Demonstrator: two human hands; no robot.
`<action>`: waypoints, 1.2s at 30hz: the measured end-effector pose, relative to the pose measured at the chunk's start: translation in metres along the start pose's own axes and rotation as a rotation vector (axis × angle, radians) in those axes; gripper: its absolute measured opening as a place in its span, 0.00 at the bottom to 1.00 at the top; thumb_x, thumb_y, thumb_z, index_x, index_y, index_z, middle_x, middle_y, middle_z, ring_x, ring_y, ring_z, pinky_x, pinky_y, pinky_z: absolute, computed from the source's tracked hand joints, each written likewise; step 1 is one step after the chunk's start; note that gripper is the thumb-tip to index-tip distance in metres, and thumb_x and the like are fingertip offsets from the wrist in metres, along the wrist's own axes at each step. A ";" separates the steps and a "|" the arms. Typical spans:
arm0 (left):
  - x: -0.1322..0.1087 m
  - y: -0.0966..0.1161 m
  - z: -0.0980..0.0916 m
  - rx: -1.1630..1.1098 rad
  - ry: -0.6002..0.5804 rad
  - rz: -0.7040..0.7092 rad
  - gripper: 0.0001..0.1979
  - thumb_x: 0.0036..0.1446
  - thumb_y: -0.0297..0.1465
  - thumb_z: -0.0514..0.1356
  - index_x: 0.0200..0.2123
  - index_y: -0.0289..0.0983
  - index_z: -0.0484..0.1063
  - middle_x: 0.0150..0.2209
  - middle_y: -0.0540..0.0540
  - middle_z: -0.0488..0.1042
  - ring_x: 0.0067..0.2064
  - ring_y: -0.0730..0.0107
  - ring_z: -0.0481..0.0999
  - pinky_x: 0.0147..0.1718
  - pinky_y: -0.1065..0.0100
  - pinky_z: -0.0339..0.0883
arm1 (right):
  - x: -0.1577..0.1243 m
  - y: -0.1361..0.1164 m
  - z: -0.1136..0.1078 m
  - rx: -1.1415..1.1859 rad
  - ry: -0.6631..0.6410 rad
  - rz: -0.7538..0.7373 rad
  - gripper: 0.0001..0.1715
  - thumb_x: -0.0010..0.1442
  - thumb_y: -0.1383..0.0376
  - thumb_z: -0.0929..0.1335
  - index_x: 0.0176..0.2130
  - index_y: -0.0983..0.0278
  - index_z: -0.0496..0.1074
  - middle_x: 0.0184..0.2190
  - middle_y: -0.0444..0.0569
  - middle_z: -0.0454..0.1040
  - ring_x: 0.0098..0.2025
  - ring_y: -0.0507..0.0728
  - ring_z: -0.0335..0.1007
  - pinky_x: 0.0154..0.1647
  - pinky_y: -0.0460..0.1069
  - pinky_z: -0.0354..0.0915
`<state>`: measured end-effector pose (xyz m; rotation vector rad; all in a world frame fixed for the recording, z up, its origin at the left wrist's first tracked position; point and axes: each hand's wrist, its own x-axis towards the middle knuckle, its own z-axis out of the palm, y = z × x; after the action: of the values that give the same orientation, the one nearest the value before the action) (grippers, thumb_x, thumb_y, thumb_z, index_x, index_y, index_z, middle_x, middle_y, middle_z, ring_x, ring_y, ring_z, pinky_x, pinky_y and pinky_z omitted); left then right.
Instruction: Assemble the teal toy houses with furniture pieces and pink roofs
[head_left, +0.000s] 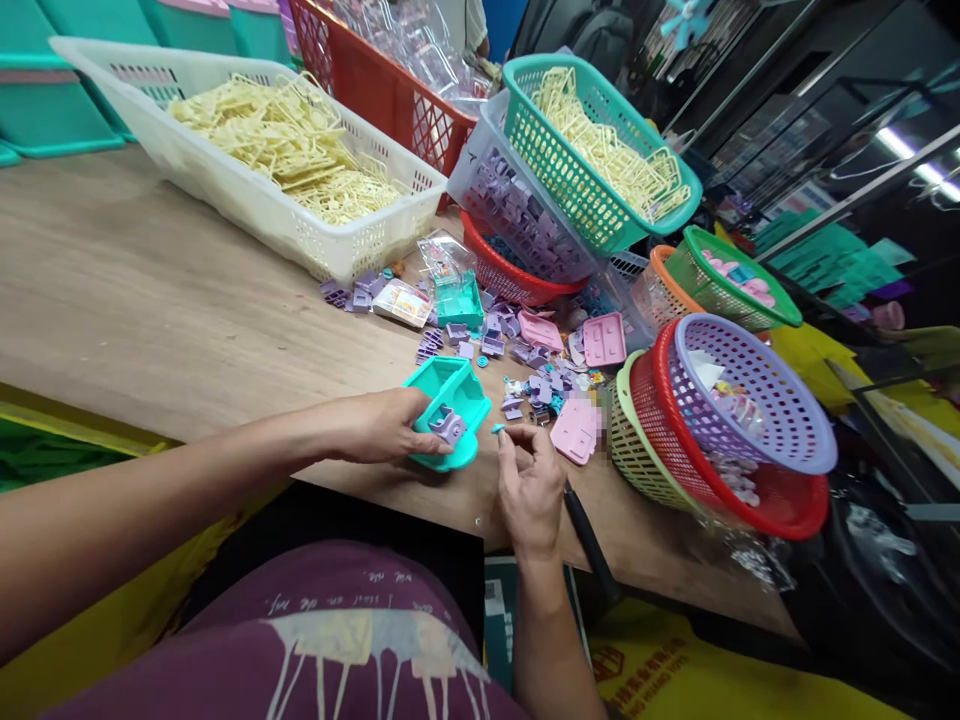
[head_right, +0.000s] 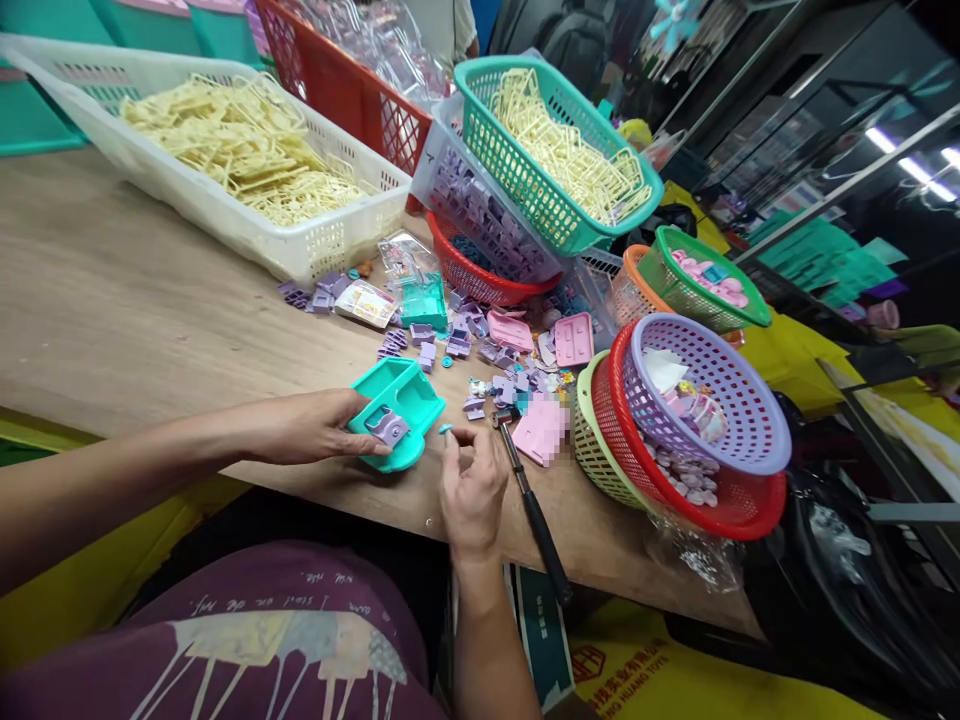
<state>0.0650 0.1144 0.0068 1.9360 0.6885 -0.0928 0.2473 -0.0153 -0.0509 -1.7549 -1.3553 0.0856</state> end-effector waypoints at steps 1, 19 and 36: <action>-0.002 0.002 0.001 0.090 0.030 -0.050 0.18 0.54 0.46 0.57 0.27 0.36 0.67 0.26 0.50 0.68 0.28 0.71 0.63 0.27 0.71 0.57 | 0.000 0.006 -0.002 -0.102 -0.051 0.009 0.03 0.64 0.66 0.66 0.38 0.63 0.70 0.34 0.48 0.74 0.36 0.56 0.70 0.39 0.51 0.66; -0.001 0.011 0.010 0.711 0.203 -0.159 0.17 0.63 0.43 0.51 0.35 0.37 0.72 0.34 0.39 0.77 0.36 0.55 0.76 0.31 0.65 0.57 | 0.032 0.057 -0.028 -0.201 -0.550 -0.306 0.11 0.66 0.69 0.64 0.46 0.62 0.74 0.44 0.53 0.74 0.48 0.59 0.70 0.49 0.54 0.68; 0.001 0.006 -0.009 0.426 0.174 -0.153 0.15 0.57 0.43 0.56 0.27 0.38 0.65 0.27 0.47 0.73 0.28 0.65 0.69 0.27 0.68 0.51 | 0.027 0.059 -0.017 -0.316 -0.433 -0.304 0.12 0.66 0.61 0.67 0.32 0.63 0.74 0.31 0.47 0.72 0.33 0.53 0.69 0.34 0.47 0.63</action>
<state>0.0664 0.1210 0.0155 2.3137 0.9959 -0.1787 0.3109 -0.0037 -0.0683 -1.8288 -2.0301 0.0898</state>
